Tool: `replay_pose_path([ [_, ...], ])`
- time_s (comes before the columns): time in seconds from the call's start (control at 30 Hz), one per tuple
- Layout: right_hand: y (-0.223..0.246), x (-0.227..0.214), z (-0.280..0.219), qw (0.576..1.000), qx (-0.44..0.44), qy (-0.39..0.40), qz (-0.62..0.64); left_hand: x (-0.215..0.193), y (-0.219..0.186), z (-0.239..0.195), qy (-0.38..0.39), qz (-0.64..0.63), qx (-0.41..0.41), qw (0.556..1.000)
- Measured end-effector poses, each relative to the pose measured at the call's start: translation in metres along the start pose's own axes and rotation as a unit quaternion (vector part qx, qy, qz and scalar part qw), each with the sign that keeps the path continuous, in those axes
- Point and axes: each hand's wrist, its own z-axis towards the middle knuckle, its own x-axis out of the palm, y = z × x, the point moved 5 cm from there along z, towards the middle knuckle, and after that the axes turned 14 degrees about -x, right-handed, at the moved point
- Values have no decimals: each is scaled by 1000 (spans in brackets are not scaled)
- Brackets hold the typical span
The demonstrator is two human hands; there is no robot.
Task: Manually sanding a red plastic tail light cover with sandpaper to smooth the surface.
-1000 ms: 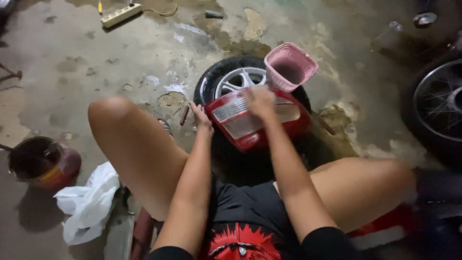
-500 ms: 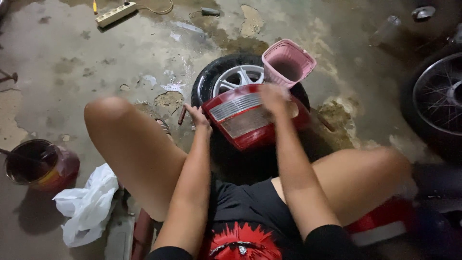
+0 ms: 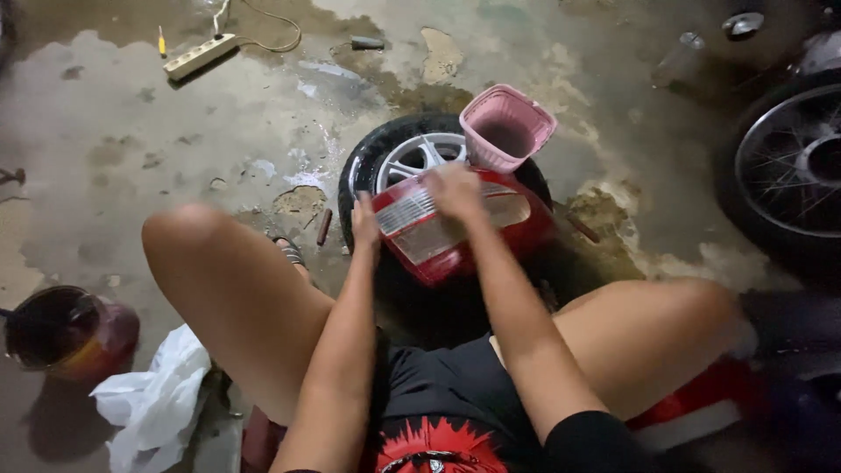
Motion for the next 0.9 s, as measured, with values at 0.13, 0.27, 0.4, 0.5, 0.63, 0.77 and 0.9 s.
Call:
replay_pose_path([
  [0.13, -159, 48, -137, 964, 70, 255, 23, 9, 24, 26, -136, 331, 60, 932],
  [0.27, -246, 66, -274, 743, 515, 300, 306, 8, 20, 21, -152, 315, 69, 934],
  [0.4, -167, -7, -185, 740, 547, 303, 247, -6, 32, 52, -174, 257, 68, 948],
  [0.5, -76, -52, -51, 914, 335, 209, 88, -12, 18, 39, -164, 141, 28, 976],
  [0.63, 65, -69, 50, 997, 39, 66, 28, -9, -22, -24, -99, 1, 32, 995],
  [0.77, 169, -32, 48, 975, -103, 78, 182, 3, -29, -49, -21, -111, 23, 993],
  [0.9, 154, -27, 43, 971, -50, 202, 119, 6, -28, -21, 24, -145, -7, 989],
])
